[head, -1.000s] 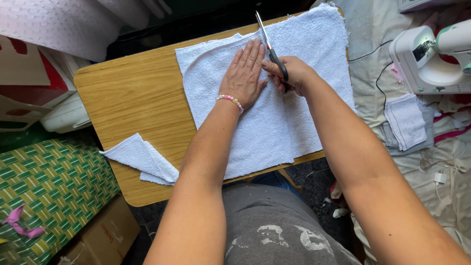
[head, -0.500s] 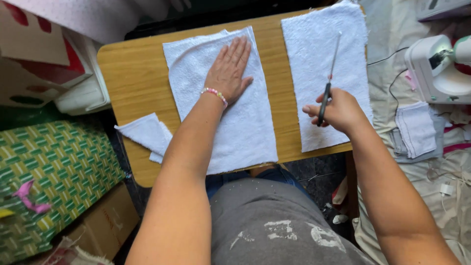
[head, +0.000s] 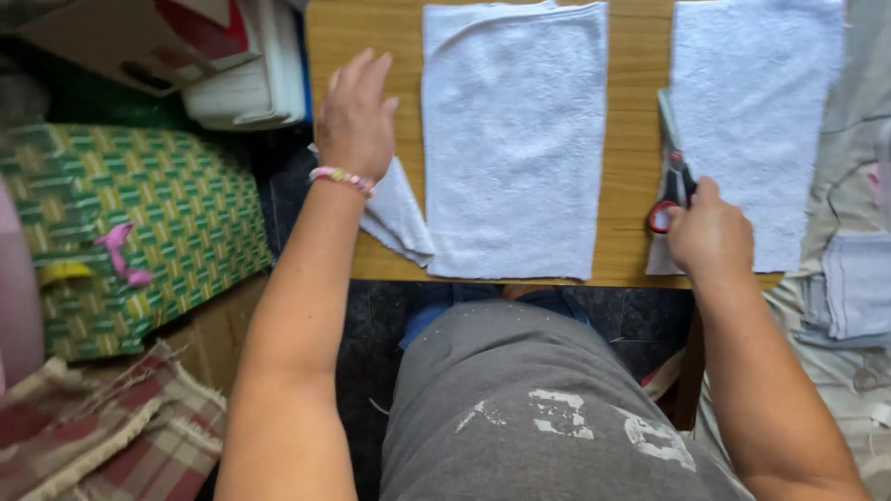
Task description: The person cuts a white towel into smaller rectangular pieces using scissors on a wooden table. They repeatedly fold the towel, cut along the fold, and separate the pieces to create multiple smaller towels.
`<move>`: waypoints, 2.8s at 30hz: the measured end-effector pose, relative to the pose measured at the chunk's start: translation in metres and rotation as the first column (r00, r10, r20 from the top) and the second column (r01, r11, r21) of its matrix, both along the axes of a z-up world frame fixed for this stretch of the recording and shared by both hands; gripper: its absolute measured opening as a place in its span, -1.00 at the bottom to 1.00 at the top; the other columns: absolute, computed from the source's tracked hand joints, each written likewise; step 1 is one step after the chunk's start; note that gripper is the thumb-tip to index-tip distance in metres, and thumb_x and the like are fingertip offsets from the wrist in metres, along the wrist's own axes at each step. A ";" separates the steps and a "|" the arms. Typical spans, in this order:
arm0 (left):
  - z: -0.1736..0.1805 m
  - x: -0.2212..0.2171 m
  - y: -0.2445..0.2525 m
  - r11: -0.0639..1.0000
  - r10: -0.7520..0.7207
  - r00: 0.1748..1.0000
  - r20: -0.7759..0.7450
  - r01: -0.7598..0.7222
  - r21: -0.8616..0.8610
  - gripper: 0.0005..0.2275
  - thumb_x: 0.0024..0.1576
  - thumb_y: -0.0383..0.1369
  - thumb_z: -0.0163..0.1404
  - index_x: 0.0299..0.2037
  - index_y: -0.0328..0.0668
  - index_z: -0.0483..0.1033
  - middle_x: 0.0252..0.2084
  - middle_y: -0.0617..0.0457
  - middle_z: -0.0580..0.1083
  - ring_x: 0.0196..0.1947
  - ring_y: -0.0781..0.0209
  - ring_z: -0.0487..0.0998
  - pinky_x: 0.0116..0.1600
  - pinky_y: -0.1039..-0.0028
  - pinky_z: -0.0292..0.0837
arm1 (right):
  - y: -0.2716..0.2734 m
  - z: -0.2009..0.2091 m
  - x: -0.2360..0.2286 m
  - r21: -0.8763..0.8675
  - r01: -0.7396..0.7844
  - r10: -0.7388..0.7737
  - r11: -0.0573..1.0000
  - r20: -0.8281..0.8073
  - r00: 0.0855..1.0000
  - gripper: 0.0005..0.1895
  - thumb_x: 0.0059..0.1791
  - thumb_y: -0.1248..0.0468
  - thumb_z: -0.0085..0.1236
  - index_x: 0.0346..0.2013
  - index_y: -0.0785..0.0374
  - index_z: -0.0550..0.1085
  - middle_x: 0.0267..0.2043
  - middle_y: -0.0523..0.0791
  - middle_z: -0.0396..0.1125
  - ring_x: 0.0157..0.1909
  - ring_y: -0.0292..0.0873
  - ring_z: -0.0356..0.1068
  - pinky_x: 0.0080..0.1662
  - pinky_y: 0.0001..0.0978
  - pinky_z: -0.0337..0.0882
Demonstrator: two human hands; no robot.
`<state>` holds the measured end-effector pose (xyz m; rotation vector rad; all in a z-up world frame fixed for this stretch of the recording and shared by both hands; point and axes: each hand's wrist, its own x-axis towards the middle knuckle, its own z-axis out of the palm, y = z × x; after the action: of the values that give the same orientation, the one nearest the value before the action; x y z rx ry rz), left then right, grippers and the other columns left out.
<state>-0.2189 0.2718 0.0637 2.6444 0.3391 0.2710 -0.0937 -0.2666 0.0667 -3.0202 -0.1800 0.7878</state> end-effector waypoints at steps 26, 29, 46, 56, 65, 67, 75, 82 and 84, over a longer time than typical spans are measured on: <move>0.227 -0.089 -0.089 0.864 -0.309 0.897 0.316 0.403 -0.301 -0.88 0.49 -0.33 0.14 0.10 0.05 0.43 -0.23 0.03 0.62 -0.37 -0.09 0.61 -0.26 0.09 0.41 | 0.197 0.066 -0.050 0.863 -0.396 0.685 0.314 0.082 0.724 -0.62 -0.01 0.20 0.70 -0.07 0.15 0.60 0.18 0.00 0.46 0.10 -0.02 0.53 0.17 -0.09 0.53; 0.197 -0.098 -0.086 0.875 -0.080 0.948 0.307 0.214 -0.434 -0.94 0.52 -0.42 0.11 0.07 0.03 0.55 -0.34 0.14 0.58 -0.40 0.14 0.62 -0.26 0.23 0.51 | 0.137 0.067 -0.038 0.844 -0.155 0.562 0.514 -0.195 0.804 -0.60 0.03 0.29 0.64 0.08 0.29 0.62 0.04 -0.17 0.47 0.04 -0.25 0.40 0.08 -0.33 0.45; -0.050 -0.136 -0.128 0.812 0.095 0.853 -0.514 -0.364 -0.455 -0.77 0.25 -0.26 0.37 -0.09 0.06 0.52 -0.27 0.14 0.63 -0.22 -0.07 0.66 -0.05 0.05 0.51 | 0.041 -0.054 -0.088 0.719 0.230 -0.043 0.656 -0.269 0.962 -0.69 0.21 0.33 0.46 0.22 0.20 0.56 0.04 -0.16 0.57 -0.06 -0.34 0.46 -0.04 -0.41 0.45; -0.033 -0.136 -0.127 0.782 0.128 0.848 -0.514 -0.405 -0.474 -0.73 0.22 -0.37 0.44 -0.32 0.10 0.52 -0.45 0.25 0.57 -0.36 0.21 0.58 -0.11 0.25 0.53 | 0.046 -0.040 -0.086 0.732 0.189 -0.079 0.655 -0.183 0.980 -0.53 0.13 0.49 0.54 0.31 0.29 0.57 0.06 -0.06 0.59 0.01 -0.29 0.54 0.02 -0.46 0.58; -0.050 -0.139 -0.126 0.790 0.157 0.824 -0.545 -0.435 -0.431 -0.67 0.16 -0.30 0.52 -0.37 0.11 0.50 -0.49 0.25 0.57 -0.38 0.19 0.58 -0.12 0.22 0.53 | 0.036 -0.055 -0.090 0.684 0.248 -0.156 0.687 -0.195 0.968 -0.55 0.12 0.36 0.67 0.21 0.24 0.57 -0.08 -0.15 0.50 -0.14 -0.34 0.42 -0.07 -0.47 0.55; -0.046 -0.137 -0.122 0.798 0.144 0.798 -0.585 -0.443 -0.408 -0.76 0.17 -0.26 0.47 -0.29 0.12 0.58 -0.43 0.25 0.65 -0.24 0.11 0.71 -0.01 0.19 0.63 | 0.034 -0.058 -0.087 0.678 0.288 -0.183 0.676 -0.224 0.957 -0.53 0.11 0.35 0.67 0.24 0.23 0.59 -0.10 -0.17 0.51 -0.14 -0.39 0.50 -0.05 -0.48 0.58; -0.047 -0.135 -0.119 0.826 0.099 0.782 -0.616 -0.409 -0.387 -0.82 0.18 -0.23 0.45 -0.19 0.05 0.68 -0.32 0.18 0.76 -0.07 -0.06 0.85 0.10 0.06 0.74 | 0.022 -0.073 -0.082 0.682 0.332 -0.218 0.651 -0.251 0.943 -0.54 0.12 0.42 0.61 0.29 0.24 0.62 -0.10 -0.15 0.53 -0.12 -0.38 0.54 -0.04 -0.45 0.61; -0.049 -0.135 -0.117 0.825 0.129 0.755 -0.643 -0.442 -0.353 -0.78 0.15 -0.21 0.50 -0.20 0.08 0.69 -0.34 0.21 0.74 -0.11 -0.02 0.84 0.07 0.14 0.72 | 0.041 -0.037 -0.085 0.704 0.302 -0.244 0.643 -0.186 0.952 -0.60 0.10 0.45 0.61 0.19 0.18 0.66 -0.14 -0.14 0.59 -0.15 -0.35 0.54 -0.03 -0.47 0.60; -0.046 -0.135 -0.117 0.823 0.136 0.749 -0.648 -0.450 -0.346 -0.78 0.15 -0.21 0.50 -0.20 0.09 0.68 -0.35 0.24 0.74 -0.12 0.01 0.84 0.07 0.18 0.72 | 0.038 -0.045 -0.087 0.708 0.304 -0.247 0.638 -0.186 0.951 -0.60 0.10 0.45 0.61 0.18 0.18 0.66 -0.14 -0.14 0.59 -0.16 -0.36 0.53 -0.03 -0.47 0.61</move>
<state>-0.3535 0.1550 0.0176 2.0832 0.9243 -0.5263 -0.1805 -0.2289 0.0214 -2.1698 -0.0119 0.5953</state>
